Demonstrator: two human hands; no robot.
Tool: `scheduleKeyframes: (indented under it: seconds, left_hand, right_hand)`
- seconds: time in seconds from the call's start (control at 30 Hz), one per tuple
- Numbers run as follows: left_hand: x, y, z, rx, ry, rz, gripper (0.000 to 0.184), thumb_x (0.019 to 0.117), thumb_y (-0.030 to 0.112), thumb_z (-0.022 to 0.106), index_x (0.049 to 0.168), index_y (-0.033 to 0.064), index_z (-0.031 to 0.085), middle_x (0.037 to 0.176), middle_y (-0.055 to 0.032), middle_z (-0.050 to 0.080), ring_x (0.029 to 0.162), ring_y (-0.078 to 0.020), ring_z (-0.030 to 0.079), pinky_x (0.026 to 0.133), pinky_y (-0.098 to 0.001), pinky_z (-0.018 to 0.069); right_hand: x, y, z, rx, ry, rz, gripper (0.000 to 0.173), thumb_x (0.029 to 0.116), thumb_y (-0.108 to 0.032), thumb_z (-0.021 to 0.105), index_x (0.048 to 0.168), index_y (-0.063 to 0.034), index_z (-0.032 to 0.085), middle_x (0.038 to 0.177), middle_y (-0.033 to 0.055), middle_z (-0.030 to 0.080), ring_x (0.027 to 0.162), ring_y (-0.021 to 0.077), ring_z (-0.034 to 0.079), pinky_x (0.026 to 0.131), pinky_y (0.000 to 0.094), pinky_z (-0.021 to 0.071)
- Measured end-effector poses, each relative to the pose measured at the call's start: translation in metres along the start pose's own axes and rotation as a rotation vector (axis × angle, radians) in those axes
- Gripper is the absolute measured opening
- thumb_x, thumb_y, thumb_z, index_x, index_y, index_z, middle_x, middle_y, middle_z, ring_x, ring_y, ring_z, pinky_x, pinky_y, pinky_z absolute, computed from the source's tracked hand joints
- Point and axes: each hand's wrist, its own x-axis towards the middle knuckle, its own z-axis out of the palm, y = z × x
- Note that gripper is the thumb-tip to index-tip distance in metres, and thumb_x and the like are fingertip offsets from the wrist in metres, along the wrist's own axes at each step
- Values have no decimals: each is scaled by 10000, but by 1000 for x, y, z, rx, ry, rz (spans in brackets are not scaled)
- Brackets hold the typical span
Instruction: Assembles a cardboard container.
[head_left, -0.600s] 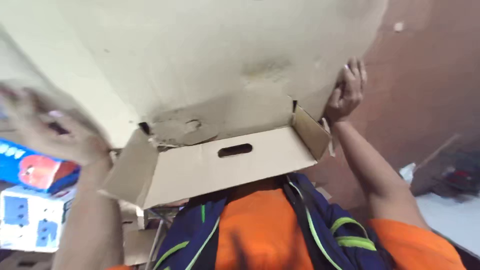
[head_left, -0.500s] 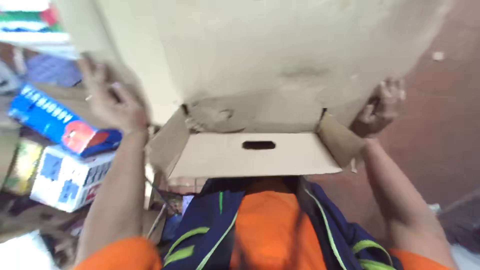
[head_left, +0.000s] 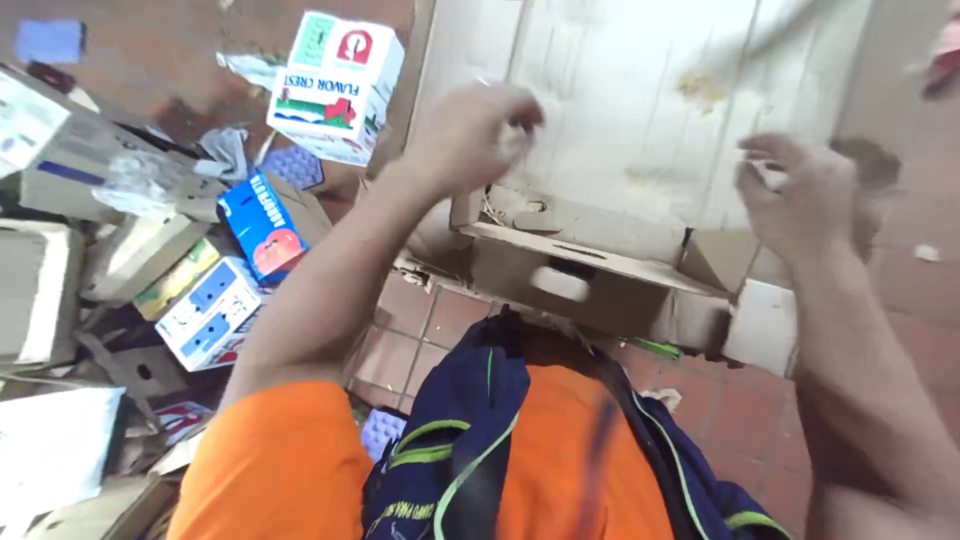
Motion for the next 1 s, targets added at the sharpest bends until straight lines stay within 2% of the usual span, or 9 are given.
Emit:
scheduleKeyframes:
  seconds: [0.13,0.33,0.5,0.63,0.7,0.8,0.87,0.93,1.0]
  left_hand:
    - [21,44,90,158,-431,-36,523,949,404,688,1387,132,600,1337,-163,630,1196,-408,628,948,-677,503]
    - [-29,17,156,160,-148,-196,491,1069,440,481,1373,61,549,1370,-227,561,1208,-469,583,992,-662,465]
    - [-67,12,162,-347,115,-222,424,1084,305,502,1347,-23,554,1191,-196,679,1118,-300,676,1014,-473,533]
    - [-161,26,115,-895,-243,-311,303,1027,262,572,1241,51,612,1011,-53,677,885,-111,654,832,-349,567]
    - [-218,7,111,-752,-562,-380,291,1033,278,590,1252,94,643,1044,-59,691,920,-141,660,863,-392,562]
    - [-289,-28,146,-197,-664,-793,499,1023,404,619,1379,56,597,1337,-265,613,1236,-445,595,1046,-674,447]
    - [-299,-28,149,-32,-439,-991,615,979,364,684,1440,-17,540,1492,-351,456,1399,-542,414,1123,-762,280]
    - [-278,-7,137,-108,34,-868,475,1037,350,592,1390,31,588,1350,-188,645,1225,-321,647,1049,-553,515]
    - [-239,22,133,-197,410,-580,347,1066,246,539,1313,15,617,1192,-142,709,1071,-202,706,954,-417,588]
  right_hand:
    - [-6,-61,22,-67,-273,-170,468,1044,-436,531,1425,-166,571,1399,152,615,1252,400,611,983,663,489]
    - [-94,-61,146,-18,-295,-268,743,1015,-671,365,1545,-159,460,1669,88,327,1560,281,257,1260,597,173]
    - [-126,-55,185,95,207,-673,345,1033,-327,594,1219,-66,721,1359,128,671,1336,278,590,1154,450,460]
    - [-127,-84,172,116,-83,-517,809,934,-634,606,1424,7,552,1482,193,557,1381,323,537,1128,465,464]
    - [-123,-105,177,8,-195,-347,897,836,-618,703,1441,16,508,1456,222,555,1362,376,531,1097,519,466]
    - [-114,-136,190,-119,-272,-185,1000,731,-637,786,1435,14,504,1360,245,597,1274,411,569,1085,550,441]
    - [-106,-143,196,-139,-294,-144,1043,691,-652,808,1428,20,503,1313,255,616,1223,417,594,1067,555,442]
    - [-101,-141,198,-134,-234,-148,966,670,-649,810,1347,0,574,1196,224,665,1129,395,640,997,539,491]
    - [-98,-137,198,-111,-167,-178,897,657,-655,810,1259,-17,625,1109,199,689,1063,379,666,933,533,525]
